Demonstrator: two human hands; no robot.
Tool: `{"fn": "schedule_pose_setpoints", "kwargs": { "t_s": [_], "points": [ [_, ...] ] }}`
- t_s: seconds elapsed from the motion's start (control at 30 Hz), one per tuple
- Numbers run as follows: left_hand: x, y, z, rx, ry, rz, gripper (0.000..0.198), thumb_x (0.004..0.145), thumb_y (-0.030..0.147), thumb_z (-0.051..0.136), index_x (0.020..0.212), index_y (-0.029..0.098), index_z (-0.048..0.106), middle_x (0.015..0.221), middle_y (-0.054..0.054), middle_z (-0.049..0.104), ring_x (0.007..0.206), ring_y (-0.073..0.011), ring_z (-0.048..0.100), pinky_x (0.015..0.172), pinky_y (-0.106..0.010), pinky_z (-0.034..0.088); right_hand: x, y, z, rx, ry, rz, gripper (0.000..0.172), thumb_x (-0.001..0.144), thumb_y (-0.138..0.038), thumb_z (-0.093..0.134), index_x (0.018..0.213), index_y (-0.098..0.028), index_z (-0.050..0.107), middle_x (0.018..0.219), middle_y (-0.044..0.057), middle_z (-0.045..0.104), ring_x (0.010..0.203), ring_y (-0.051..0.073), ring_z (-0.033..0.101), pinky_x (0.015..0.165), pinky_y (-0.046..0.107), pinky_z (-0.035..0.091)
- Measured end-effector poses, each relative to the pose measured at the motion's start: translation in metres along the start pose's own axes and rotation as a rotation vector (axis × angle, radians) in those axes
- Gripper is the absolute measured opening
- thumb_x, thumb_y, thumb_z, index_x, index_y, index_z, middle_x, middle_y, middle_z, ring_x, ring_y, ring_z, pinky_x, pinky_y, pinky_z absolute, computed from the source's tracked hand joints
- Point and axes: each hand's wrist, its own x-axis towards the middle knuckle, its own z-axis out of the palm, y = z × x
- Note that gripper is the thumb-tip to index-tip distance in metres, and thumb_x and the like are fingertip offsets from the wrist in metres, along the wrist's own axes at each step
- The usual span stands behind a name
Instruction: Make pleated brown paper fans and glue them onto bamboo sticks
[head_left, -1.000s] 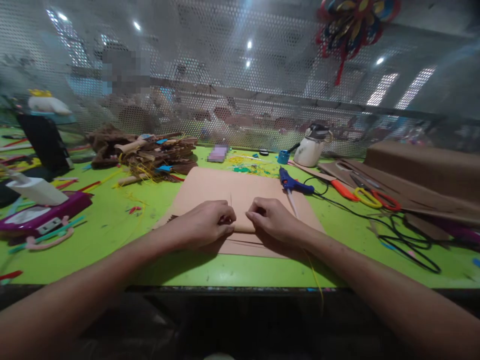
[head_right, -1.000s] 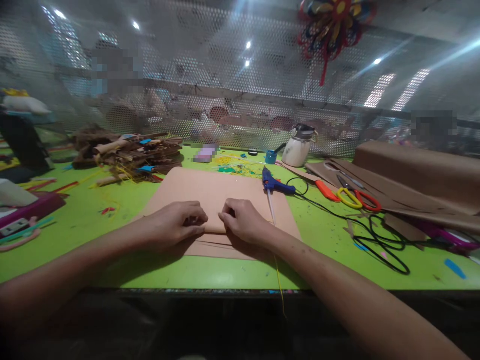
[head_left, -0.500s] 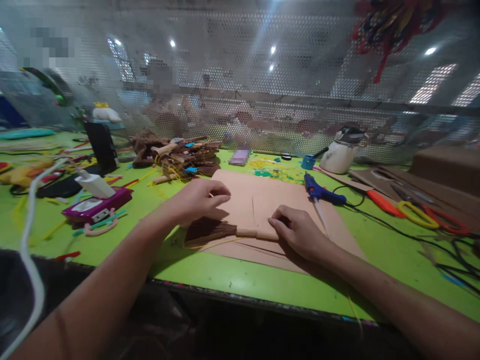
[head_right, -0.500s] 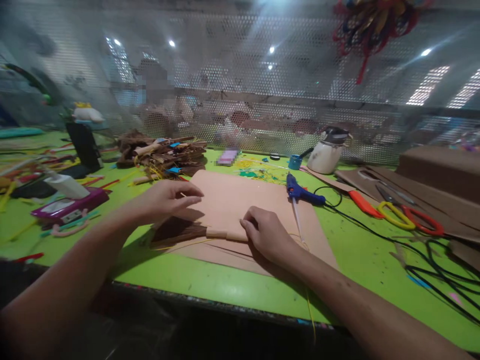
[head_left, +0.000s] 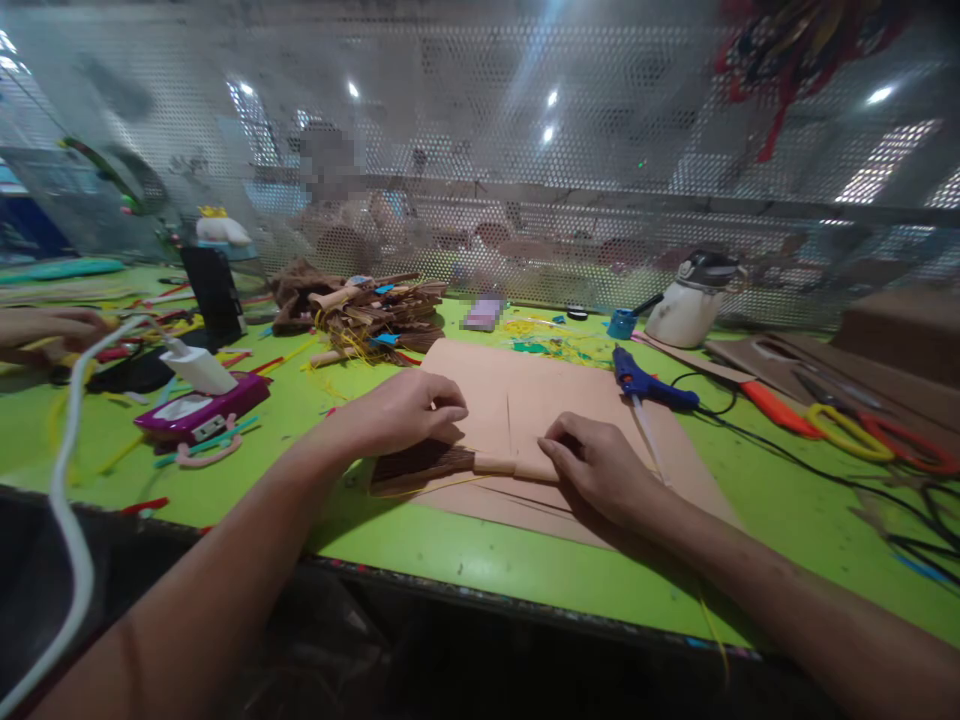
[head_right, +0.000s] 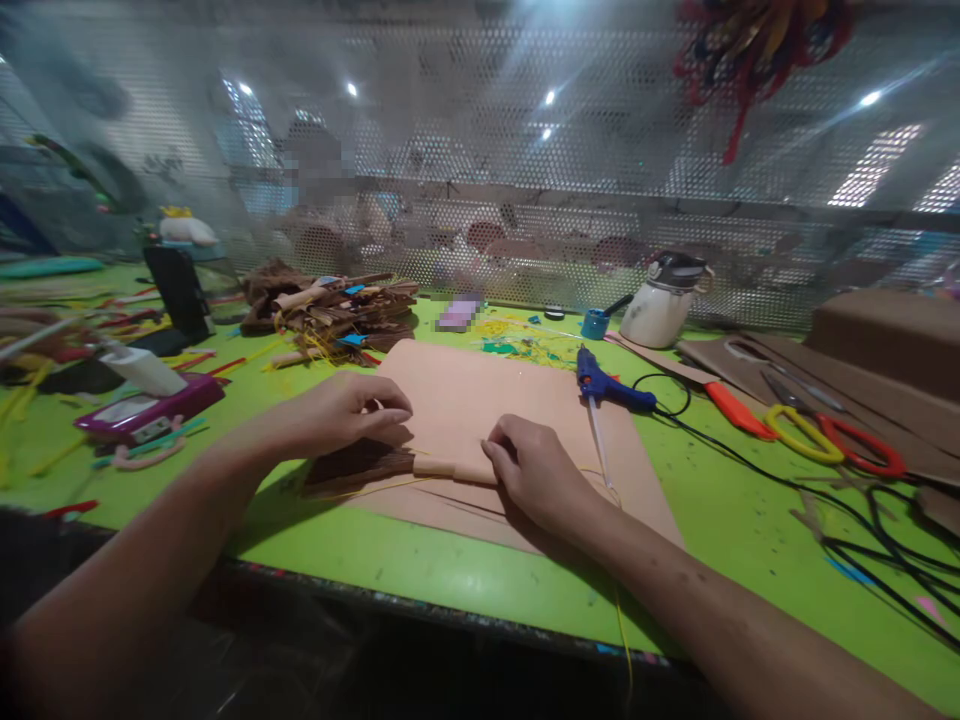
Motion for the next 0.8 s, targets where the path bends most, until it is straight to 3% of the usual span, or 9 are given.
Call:
{"fn": "schedule_pose_setpoints", "kwargs": {
  "t_s": [0.17,0.3,0.6,0.8],
  "points": [
    [0.0,0.018,0.015,-0.143,0.055,0.105,0.022,0.082,0.03,0.046,0.088,0.018,0.062,0.086,-0.003,0.064,0.076,-0.0131,0.056,0.071,-0.023,0.041,0.0,0.001,0.001,-0.021,0.013,-0.012,0.013,0.082,-0.02,0.049,0.071,-0.016,0.055,0.067,0.003,0.059,0.062,0.013,0.051,0.059,0.025,0.038],
    [0.003,0.034,0.035,-0.184,0.004,0.278,0.018,0.082,0.025,0.046,0.087,0.017,0.061,0.086,-0.003,0.06,0.078,-0.0135,0.053,0.073,-0.025,0.04,0.001,0.001,0.002,-0.028,0.027,-0.02,0.011,0.081,-0.019,0.049,0.072,-0.016,0.056,0.067,0.002,0.059,0.062,0.013,0.051,0.059,0.025,0.037],
    [0.003,0.036,0.05,-0.079,0.053,0.28,0.02,0.085,0.029,0.046,0.094,0.02,0.06,0.081,-0.003,0.052,0.073,-0.0132,0.049,0.065,-0.024,0.038,0.002,0.001,0.005,-0.054,0.045,-0.01,0.011,0.08,-0.019,0.051,0.072,-0.016,0.056,0.069,0.003,0.059,0.065,0.013,0.051,0.061,0.025,0.038],
    [0.0,0.038,0.056,0.09,0.11,0.354,0.031,0.087,0.035,0.042,0.079,0.016,0.065,0.071,-0.003,0.046,0.064,-0.012,0.044,0.059,-0.023,0.034,0.006,0.001,0.002,-0.058,0.049,-0.024,0.009,0.079,-0.019,0.053,0.073,-0.016,0.059,0.072,0.004,0.059,0.067,0.013,0.051,0.063,0.026,0.039]
  ]
}}
